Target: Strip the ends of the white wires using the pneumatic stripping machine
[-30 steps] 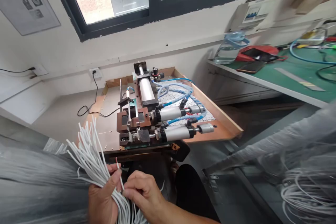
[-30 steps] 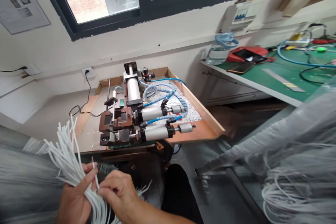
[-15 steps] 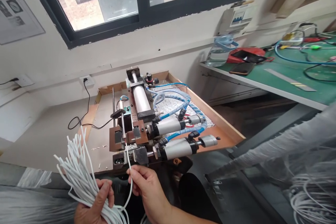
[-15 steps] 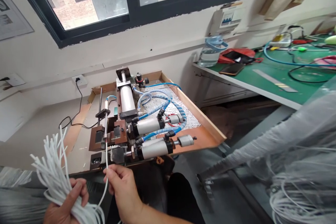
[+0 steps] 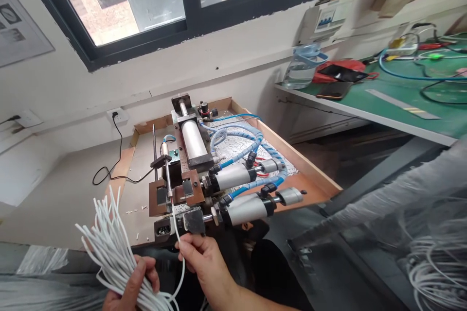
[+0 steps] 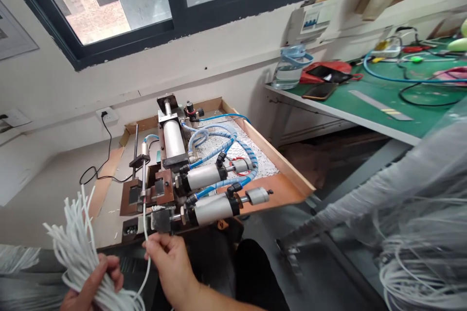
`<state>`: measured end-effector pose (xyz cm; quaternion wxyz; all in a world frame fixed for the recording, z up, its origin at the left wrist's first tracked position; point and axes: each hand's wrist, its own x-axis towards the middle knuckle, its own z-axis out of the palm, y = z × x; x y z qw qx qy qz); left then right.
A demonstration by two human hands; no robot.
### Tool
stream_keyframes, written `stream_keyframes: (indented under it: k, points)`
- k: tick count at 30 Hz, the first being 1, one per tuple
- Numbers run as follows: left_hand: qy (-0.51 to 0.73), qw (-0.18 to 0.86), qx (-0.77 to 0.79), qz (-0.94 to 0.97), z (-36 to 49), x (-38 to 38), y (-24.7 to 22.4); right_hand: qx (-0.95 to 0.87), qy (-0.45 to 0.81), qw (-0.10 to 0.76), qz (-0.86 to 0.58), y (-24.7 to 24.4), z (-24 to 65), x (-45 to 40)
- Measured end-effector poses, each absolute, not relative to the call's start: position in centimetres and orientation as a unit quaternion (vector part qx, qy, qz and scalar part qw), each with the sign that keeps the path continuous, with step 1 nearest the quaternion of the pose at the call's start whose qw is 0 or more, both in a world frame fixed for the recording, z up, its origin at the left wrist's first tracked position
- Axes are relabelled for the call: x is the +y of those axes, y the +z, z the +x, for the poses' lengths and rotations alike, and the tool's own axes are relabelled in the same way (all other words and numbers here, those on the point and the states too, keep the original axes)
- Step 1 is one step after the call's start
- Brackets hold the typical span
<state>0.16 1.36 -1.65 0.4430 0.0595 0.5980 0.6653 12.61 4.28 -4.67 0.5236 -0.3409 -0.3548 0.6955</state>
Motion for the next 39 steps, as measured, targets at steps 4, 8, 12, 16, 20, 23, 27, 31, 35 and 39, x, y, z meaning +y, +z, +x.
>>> stream_keyframes:
  k: [4, 8, 12, 16, 20, 23, 27, 31, 35, 39]
  points:
    - [0.671, 0.452, 0.584, 0.066, 1.3, 0.9, -1.2, -0.575, 0.538, 0.494, -0.369, -5.5, 14.3, 3.2]
    - [0.667, 0.46, 0.578, 0.096, 2.4, -0.1, -1.0, -0.741, 0.406, 0.344, -0.41, -9.0, 16.5, 1.7]
    - [0.663, 0.457, 0.583, 0.112, 3.3, -1.1, -1.2, -0.771, 0.364, 0.22, -0.474, -9.6, 17.4, 1.4]
    - [0.643, 0.483, 0.583, 0.112, 4.1, -1.9, -1.7, -0.68, 0.503, 0.396, -0.358, -4.8, 16.1, 2.6]
    - [0.596, 0.533, 0.581, 0.15, 3.7, -2.6, -2.8, -0.484, 0.716, 0.432, -0.259, -1.7, 13.8, 3.5]
    - [0.589, 0.527, 0.596, 0.141, 2.6, -2.6, -3.7, -0.386, 0.763, 0.458, -0.242, -2.0, 13.0, 3.5]
    - [0.62, 0.506, 0.595, 0.074, 1.5, -2.0, -4.0, -0.359, 0.741, 0.492, -0.283, -3.7, 13.6, 2.9]
    - [0.625, 0.5, 0.599, 0.034, 1.1, -1.5, -3.7, -0.354, 0.747, 0.462, -0.32, -4.6, 14.4, 2.2]
    - [0.616, 0.503, 0.605, 0.033, 1.0, -1.5, -3.4, -0.32, 0.762, 0.46, -0.325, -4.4, 14.4, 2.3]
    - [0.615, 0.499, 0.61, 0.008, 0.8, -1.5, -3.3, -0.276, 0.784, 0.458, -0.316, -4.1, 14.2, 2.6]
